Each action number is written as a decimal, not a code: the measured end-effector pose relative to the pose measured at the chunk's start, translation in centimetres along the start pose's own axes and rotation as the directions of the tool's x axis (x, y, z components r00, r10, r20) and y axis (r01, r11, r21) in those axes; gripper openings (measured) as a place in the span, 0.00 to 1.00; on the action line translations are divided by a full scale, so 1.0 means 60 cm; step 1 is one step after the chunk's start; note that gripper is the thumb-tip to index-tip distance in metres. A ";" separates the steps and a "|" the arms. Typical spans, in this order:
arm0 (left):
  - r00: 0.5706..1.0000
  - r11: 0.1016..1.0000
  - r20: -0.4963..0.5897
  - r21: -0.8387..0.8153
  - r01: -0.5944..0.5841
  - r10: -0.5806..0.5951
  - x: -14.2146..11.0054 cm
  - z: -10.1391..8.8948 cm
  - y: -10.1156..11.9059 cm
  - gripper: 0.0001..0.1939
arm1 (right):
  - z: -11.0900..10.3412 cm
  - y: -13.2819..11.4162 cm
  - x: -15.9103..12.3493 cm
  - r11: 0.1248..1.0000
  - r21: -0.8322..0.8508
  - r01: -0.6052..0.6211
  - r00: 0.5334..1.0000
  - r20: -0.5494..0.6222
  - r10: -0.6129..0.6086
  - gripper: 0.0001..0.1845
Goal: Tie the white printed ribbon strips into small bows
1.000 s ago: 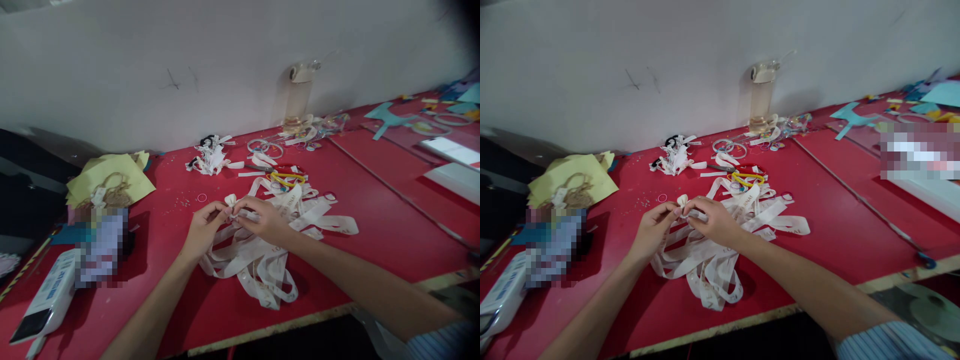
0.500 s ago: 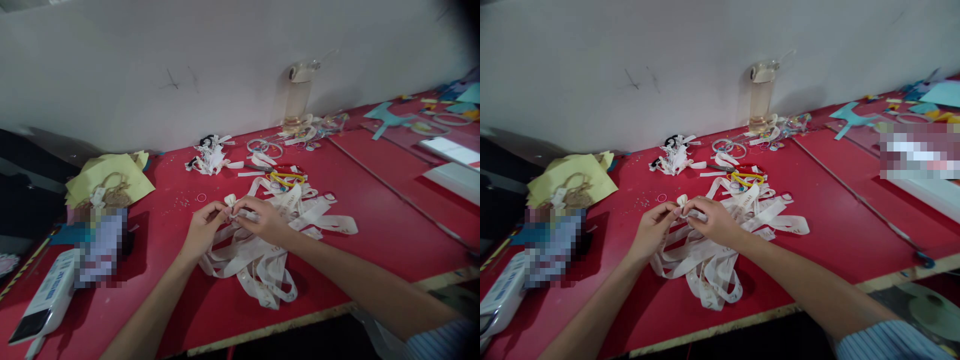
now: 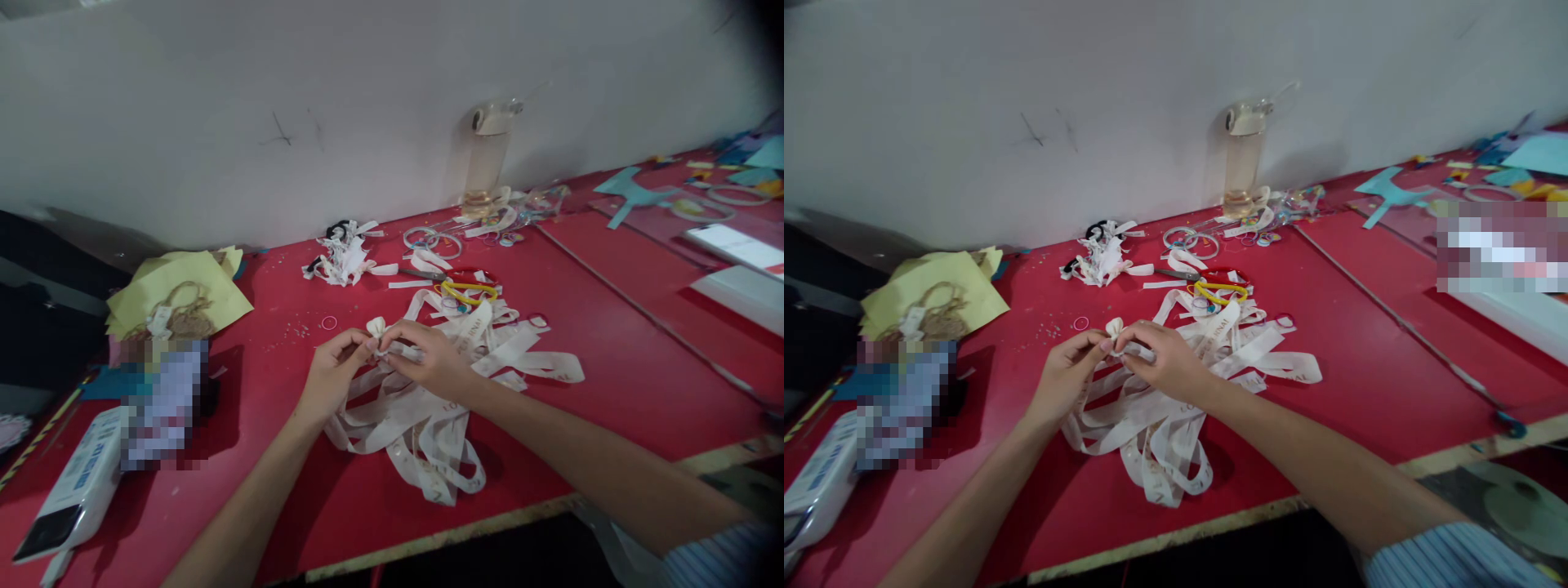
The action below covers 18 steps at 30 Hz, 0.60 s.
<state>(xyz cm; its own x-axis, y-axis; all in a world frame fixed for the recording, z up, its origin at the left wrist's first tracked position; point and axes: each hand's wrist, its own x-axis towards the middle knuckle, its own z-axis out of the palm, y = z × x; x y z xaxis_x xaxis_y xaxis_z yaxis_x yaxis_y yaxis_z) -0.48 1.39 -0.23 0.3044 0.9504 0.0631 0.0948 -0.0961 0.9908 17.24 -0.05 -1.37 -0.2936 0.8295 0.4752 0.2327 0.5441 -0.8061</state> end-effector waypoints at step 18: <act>1.000 1.000 0.004 -0.002 -0.015 0.015 0.000 -0.001 -0.001 0.08 | 0.000 -0.001 0.001 1.000 0.004 0.002 1.000 -0.003 -0.002 0.08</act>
<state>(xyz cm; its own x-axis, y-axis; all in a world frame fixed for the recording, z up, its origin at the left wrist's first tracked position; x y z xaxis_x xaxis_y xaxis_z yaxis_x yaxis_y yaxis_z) -0.53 1.42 -0.29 0.3100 0.9476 0.0776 0.0886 -0.1100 0.9900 17.20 -0.02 -1.30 -0.2913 0.8289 0.4777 0.2283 0.5451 -0.8067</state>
